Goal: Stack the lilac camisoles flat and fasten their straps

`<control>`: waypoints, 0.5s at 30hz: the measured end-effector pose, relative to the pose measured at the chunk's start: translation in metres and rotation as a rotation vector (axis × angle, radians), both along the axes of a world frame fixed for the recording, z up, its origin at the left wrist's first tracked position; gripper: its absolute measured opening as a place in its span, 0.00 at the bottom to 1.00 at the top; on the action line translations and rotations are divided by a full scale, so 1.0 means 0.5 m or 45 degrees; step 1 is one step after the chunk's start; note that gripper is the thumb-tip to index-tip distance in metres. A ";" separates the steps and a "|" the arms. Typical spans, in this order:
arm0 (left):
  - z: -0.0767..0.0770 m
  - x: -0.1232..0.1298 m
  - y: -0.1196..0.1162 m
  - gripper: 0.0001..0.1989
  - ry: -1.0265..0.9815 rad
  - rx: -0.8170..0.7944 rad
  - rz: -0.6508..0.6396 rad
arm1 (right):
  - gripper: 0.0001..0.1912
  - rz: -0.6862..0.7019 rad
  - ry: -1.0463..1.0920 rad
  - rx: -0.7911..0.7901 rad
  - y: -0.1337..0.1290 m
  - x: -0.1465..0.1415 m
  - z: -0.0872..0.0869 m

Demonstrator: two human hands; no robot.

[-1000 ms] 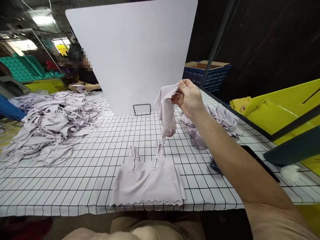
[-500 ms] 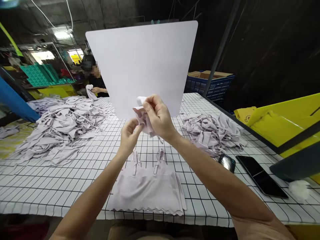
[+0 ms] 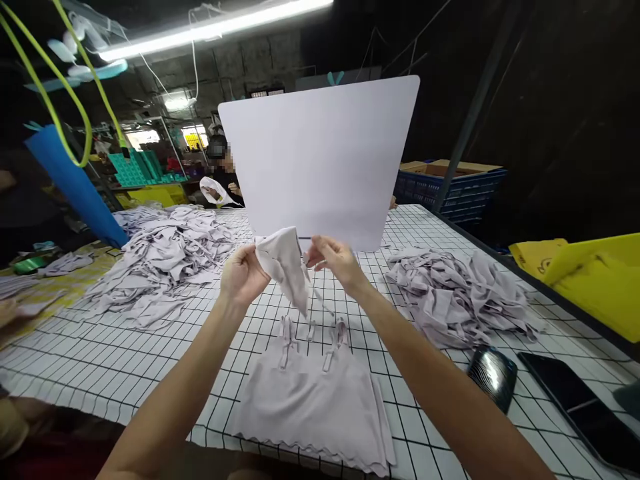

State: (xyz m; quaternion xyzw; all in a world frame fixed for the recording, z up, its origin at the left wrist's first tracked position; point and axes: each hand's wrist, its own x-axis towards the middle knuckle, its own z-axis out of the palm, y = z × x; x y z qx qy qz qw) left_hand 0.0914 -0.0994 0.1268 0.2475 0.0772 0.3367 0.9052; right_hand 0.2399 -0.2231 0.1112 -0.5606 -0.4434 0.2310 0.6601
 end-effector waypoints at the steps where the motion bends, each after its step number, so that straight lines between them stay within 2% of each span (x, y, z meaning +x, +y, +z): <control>1: -0.003 0.001 0.001 0.09 0.013 -0.005 0.027 | 0.31 0.090 0.011 -0.049 0.001 -0.010 -0.007; 4: -0.009 -0.002 0.000 0.10 0.037 0.080 0.104 | 0.28 0.185 0.052 -0.074 0.019 -0.039 -0.014; 10: -0.001 -0.034 0.016 0.08 0.021 0.258 0.264 | 0.19 0.025 -0.156 -0.019 0.065 -0.058 0.005; 12: -0.007 -0.047 0.029 0.06 0.074 0.341 0.307 | 0.18 -0.001 -0.197 0.051 0.074 -0.060 0.010; 15: -0.030 -0.070 0.060 0.09 0.255 0.521 0.301 | 0.17 -0.065 -0.225 0.145 0.084 -0.059 0.018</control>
